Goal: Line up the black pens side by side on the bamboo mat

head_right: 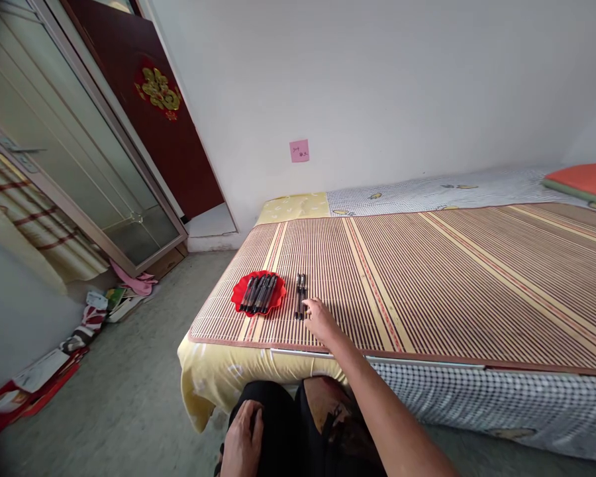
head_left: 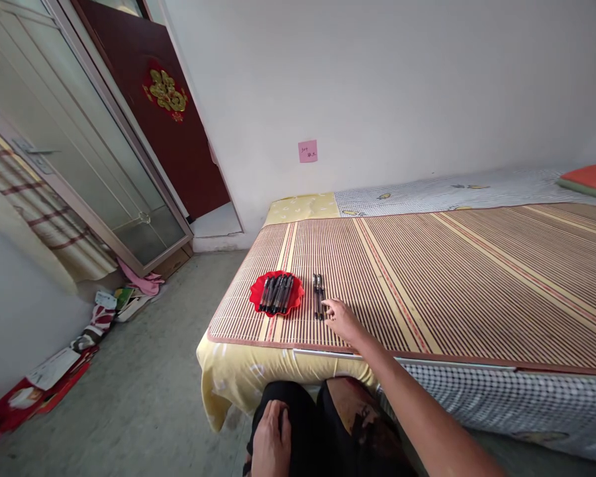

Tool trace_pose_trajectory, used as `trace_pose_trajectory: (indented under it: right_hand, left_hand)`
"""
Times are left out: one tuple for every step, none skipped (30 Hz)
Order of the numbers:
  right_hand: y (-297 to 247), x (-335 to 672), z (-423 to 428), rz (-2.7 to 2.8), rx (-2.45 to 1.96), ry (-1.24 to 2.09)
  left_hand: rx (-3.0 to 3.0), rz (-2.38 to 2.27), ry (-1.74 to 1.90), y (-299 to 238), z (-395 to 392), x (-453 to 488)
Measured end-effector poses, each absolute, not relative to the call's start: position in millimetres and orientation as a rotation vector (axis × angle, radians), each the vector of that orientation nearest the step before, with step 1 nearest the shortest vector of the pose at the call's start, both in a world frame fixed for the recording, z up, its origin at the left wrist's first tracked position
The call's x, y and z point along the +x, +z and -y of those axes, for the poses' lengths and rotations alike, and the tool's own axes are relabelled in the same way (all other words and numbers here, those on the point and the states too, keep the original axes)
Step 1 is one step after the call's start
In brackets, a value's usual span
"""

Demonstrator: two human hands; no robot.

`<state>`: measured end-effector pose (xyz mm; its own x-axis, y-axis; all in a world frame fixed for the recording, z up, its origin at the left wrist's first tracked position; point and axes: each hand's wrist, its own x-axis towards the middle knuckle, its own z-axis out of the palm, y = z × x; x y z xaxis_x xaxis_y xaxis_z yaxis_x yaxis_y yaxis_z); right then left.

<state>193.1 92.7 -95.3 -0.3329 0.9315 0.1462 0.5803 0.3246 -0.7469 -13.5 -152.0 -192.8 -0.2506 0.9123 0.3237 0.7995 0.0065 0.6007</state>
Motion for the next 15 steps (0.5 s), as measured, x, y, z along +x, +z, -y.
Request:
trace_pose_trajectory:
  right_hand:
    - [-95,193,-93,2.023,-1.322,0.802]
    - [-95,193,-94,2.022,-1.319,0.805]
    - [-94,193,-94,2.021,-1.315,0.808]
    - [-94,193,-95,2.019,-1.312,0.811]
    - [-94,193,-95,2.017,-1.308,0.815]
    - [-94,193,-95,2.014,-1.304,0.819]
    - [-94,193,-95,2.010,-1.301,0.823]
    - [-94,194,-95,2.005,-1.298,0.826]
    - [-94,195,-95,1.998,-1.297,0.829]
    - [-95,196,-95,1.990,-1.297,0.831]
    - [-96,197,-95,1.980,-1.298,0.832]
    - [-96,198,-95,1.970,-1.299,0.834]
    - [-96,200,-95,1.960,-1.301,0.836]
    - [-96,202,-95,1.949,-1.303,0.838]
    - [-95,204,-94,1.938,-1.306,0.840]
  left_hand:
    - [1.819,-2.108,1.064,-192,152,-13]
    - [1.821,-2.105,1.057,-192,152,-13]
    - [1.824,-2.102,1.052,-191,153,-13]
    - [1.827,-2.100,1.052,-191,153,-13]
    - [1.829,-2.099,1.057,-190,153,-13]
    - [1.830,-2.099,1.065,-190,153,-13]
    - [1.830,-2.099,1.074,-190,153,-13]
    - [1.829,-2.101,1.084,-190,153,-13]
    - [1.831,-2.103,1.095,-191,152,-13]
    - [1.832,-2.103,1.106,-191,152,-13]
    - [1.836,-2.101,1.117,-192,152,-14]
    - [1.839,-2.098,1.126,-193,152,-14]
    - [1.842,-2.095,1.131,-193,152,-14]
    - [1.844,-2.092,1.131,-194,152,-15]
    - [1.846,-2.088,1.126,-194,152,-15]
